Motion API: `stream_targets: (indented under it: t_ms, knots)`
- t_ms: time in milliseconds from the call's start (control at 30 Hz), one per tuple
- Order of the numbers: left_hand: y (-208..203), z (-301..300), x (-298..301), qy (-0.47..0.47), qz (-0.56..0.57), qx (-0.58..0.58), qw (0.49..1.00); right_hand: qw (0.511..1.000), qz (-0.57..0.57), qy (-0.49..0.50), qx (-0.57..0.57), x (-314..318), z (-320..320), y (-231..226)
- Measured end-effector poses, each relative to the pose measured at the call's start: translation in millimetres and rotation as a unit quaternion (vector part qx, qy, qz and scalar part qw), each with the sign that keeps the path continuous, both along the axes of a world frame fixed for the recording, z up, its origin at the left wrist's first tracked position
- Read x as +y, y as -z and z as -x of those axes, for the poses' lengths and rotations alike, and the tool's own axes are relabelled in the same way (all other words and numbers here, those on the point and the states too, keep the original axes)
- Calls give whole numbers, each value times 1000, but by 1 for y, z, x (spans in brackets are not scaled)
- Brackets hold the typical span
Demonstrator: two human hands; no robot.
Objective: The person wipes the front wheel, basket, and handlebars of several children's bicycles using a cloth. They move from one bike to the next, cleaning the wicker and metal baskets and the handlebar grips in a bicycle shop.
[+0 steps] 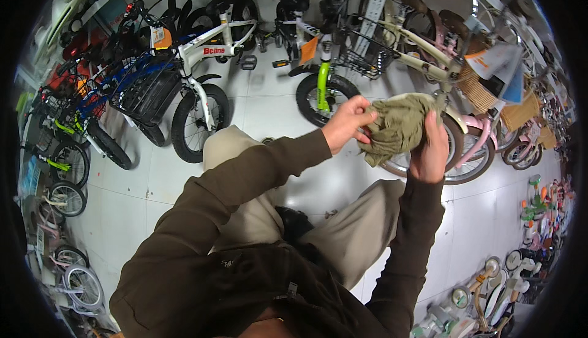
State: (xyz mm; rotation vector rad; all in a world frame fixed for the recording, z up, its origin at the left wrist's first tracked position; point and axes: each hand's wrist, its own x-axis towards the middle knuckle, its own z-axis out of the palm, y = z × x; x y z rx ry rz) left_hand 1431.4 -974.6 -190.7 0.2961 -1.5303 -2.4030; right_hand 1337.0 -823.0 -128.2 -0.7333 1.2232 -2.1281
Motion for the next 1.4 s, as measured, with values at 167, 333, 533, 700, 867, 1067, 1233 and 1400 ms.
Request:
stream_targets:
  t_ms: [167,333,533,700,867,1067,1233,1400]
  knots:
    - [-10,-19,-68,22,-103,8,994,995,-65,-65,-44,-101,-7,-3]
    - [1,0,-70,77,-182,-27,980,993,-85,-68,-41,-124,6,11]
    - [27,18,-74,82,-290,-14,953,903,-398,133,93,-88,20,55]
    - [32,33,-92,112,-342,24,933,915,-339,174,129,-85,7,58]
    - [29,42,-79,158,-382,24,910,983,-148,75,82,-110,-6,70]
    - [30,53,-98,145,59,-5,988,984,-97,115,-95,-113,14,80]
    - [40,85,-112,-113,1,67,991,971,30,196,-133,-109,38,70]
    - [56,119,-136,-119,-340,-72,930,951,82,257,-151,-94,66,70]
